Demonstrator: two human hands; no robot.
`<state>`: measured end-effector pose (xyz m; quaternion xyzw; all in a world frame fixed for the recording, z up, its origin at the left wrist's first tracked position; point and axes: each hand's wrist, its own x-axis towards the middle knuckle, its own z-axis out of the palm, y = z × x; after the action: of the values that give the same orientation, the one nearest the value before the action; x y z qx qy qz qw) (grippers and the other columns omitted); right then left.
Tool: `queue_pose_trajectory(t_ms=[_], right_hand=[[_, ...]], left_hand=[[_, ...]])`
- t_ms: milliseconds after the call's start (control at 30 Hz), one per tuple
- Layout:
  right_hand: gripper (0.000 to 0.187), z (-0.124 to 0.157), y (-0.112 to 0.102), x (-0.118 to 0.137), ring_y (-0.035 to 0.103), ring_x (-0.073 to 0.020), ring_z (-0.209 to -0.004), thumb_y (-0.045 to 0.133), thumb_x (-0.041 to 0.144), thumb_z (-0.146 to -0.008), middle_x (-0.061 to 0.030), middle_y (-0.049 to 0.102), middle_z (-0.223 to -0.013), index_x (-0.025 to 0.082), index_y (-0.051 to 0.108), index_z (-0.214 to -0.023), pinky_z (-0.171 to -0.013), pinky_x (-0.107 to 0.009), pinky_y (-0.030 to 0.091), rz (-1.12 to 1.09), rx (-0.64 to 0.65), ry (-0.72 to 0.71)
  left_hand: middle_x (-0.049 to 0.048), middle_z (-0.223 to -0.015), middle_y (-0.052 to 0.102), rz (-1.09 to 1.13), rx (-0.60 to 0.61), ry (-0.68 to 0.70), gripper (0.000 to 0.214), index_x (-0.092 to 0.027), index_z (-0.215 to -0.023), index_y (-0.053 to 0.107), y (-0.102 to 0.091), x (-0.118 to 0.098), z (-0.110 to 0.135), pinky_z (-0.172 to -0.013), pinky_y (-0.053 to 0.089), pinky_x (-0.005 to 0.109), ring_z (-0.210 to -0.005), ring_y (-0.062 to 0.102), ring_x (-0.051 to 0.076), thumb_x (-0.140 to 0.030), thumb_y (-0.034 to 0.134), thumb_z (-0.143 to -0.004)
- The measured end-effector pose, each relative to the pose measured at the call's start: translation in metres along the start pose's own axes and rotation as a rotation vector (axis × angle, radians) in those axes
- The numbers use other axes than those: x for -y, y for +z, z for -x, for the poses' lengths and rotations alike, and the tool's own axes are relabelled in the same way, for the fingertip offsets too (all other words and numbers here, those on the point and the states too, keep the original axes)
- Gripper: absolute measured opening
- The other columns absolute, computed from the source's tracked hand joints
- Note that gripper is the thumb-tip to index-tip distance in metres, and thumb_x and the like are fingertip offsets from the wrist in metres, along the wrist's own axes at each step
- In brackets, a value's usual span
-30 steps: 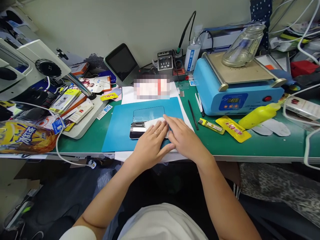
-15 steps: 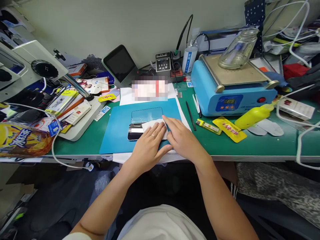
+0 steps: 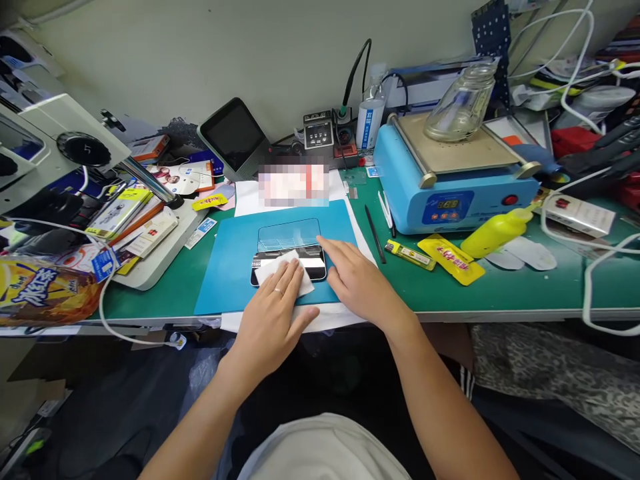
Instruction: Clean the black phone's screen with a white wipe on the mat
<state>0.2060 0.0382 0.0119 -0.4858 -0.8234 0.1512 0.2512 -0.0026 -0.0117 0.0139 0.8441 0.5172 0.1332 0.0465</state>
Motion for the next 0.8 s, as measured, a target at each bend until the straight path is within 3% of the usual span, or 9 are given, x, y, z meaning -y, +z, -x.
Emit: queue_pose_trajectory(t_ms=[100,333,600,800], right_hand=[[0.054,0.0,0.001,0.0,0.055,-0.0292,-0.142,0.034,0.02,-0.104,-0.0144,0.058,-0.154,0.017,0.043,-0.157,-0.116,-0.053,0.048,0.004,-0.016,-0.026],[0.054,-0.001,0.002,0.0,0.056,-0.0301,-0.14,0.038,0.02,-0.103,-0.0146,0.06,-0.15,0.016,0.044,-0.156,-0.115,-0.052,0.05,0.028,-0.029,-0.019],[0.053,0.0,0.003,-0.001,0.057,-0.0279,-0.139,0.036,0.019,-0.103,-0.015,0.061,-0.149,0.014,0.046,-0.155,-0.116,-0.047,0.049,0.029,-0.04,-0.037],[0.052,-0.001,0.003,-0.004,0.056,-0.0285,-0.14,0.038,0.019,-0.103,-0.0155,0.059,-0.152,0.014,0.046,-0.154,-0.118,-0.05,0.047,-0.014,-0.031,-0.029]], left_hand=[[0.0155,-0.167,0.039,0.001,0.01,0.012,0.073,-0.007,-0.159,0.041,-0.001,0.001,0.007,-0.125,0.039,0.05,-0.157,0.035,0.032,-0.06,0.033,-0.109],[0.0155,-0.166,0.04,0.0,-0.015,-0.033,0.077,-0.005,-0.157,0.043,0.005,0.006,-0.034,-0.127,0.036,0.048,-0.157,0.035,0.031,-0.063,0.031,-0.108],[0.0152,-0.167,0.038,0.022,-0.008,0.039,0.081,-0.004,-0.157,0.043,0.008,-0.018,-0.012,-0.125,0.038,0.048,-0.157,0.034,0.032,-0.067,0.032,-0.106],[0.0118,-0.169,0.036,0.063,0.045,0.082,0.078,-0.008,-0.161,0.038,0.006,-0.004,-0.044,-0.13,0.03,0.047,-0.159,0.029,0.028,-0.065,0.03,-0.108]])
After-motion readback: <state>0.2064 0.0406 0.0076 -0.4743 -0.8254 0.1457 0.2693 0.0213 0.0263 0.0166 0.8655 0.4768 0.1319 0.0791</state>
